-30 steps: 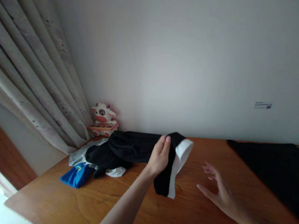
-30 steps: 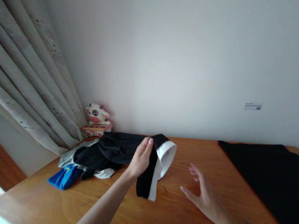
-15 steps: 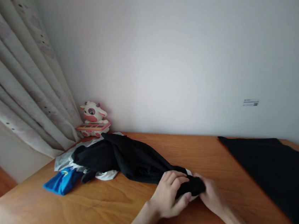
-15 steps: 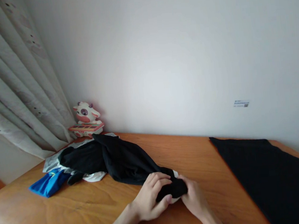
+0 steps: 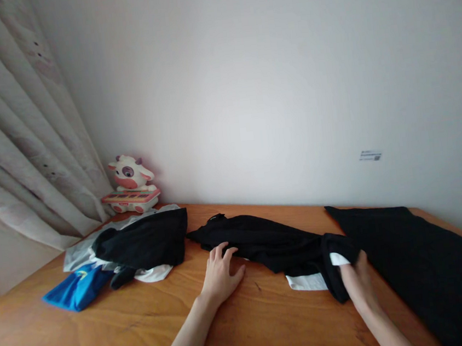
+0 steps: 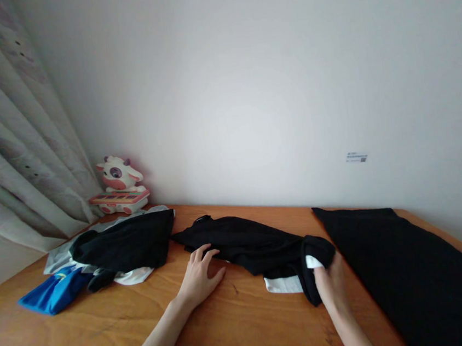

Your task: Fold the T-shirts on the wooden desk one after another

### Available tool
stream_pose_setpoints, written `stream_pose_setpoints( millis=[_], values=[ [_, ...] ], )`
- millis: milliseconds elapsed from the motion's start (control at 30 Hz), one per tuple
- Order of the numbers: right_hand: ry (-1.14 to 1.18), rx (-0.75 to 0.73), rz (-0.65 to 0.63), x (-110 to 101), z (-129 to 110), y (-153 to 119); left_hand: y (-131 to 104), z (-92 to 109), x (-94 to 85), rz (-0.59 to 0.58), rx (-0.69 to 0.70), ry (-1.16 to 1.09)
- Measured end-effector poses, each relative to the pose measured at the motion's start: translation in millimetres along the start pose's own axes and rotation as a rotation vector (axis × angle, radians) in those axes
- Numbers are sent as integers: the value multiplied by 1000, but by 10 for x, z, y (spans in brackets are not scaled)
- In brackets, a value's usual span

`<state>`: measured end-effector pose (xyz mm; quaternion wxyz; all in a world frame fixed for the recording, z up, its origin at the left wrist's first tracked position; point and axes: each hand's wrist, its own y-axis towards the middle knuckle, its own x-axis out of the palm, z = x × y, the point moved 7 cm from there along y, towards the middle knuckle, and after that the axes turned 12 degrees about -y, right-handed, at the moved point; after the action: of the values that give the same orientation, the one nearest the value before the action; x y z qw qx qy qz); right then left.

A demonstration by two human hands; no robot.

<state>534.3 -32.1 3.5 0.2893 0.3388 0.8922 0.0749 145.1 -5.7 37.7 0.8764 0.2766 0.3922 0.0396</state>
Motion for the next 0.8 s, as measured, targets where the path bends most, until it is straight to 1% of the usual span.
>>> stream_pose_setpoints(
  millis=[100, 167, 233, 267, 333, 400, 433, 467, 533, 600, 633, 667, 700, 733, 800],
  values=[
    [-309, -227, -123, 209, -288, -181, -17, 38, 50, -28, 48, -24],
    [-405, -362, -206, 324, -473, -309, -32, 35, 79, -39, 48, -16],
    [-405, -392, -257, 352, -585, -389, -47, -20, 88, -4, 10, 9],
    [-371, -390, -315, 370, -616, -423, -53, -64, 83, 30, -22, 25],
    [-268, -388, -490, 428, -650, -512, -59, -154, 73, 88, -83, 48],
    [-177, -382, -628, 471, -654, -598, -44, -215, 73, 98, -121, 28],
    [-154, -383, -641, 470, -655, -618, -29, -227, 68, 94, -130, -11],
    [-147, -398, -594, 440, -667, -611, -12, -225, 51, 95, -136, -73],
    [-170, -479, -384, 314, -742, -561, 15, -190, -17, 119, -164, -264],
    [-223, -586, -163, 168, -858, -544, 15, -96, -109, 152, -197, -453],
    [-250, -646, -118, 137, -923, -566, 3, -13, -159, 163, -192, -505],
    [-273, -708, -139, 150, -985, -611, -14, 104, -210, 165, -155, -521],
    [-290, -764, -203, 194, -1041, -677, -38, 261, -252, 150, -75, -511],
    [-295, -813, -282, 251, -1091, -763, -72, 453, -272, 111, 46, -488],
    [-270, -865, -406, 363, -1173, -945, -194, 867, -235, -32, 338, -456]
  ],
)
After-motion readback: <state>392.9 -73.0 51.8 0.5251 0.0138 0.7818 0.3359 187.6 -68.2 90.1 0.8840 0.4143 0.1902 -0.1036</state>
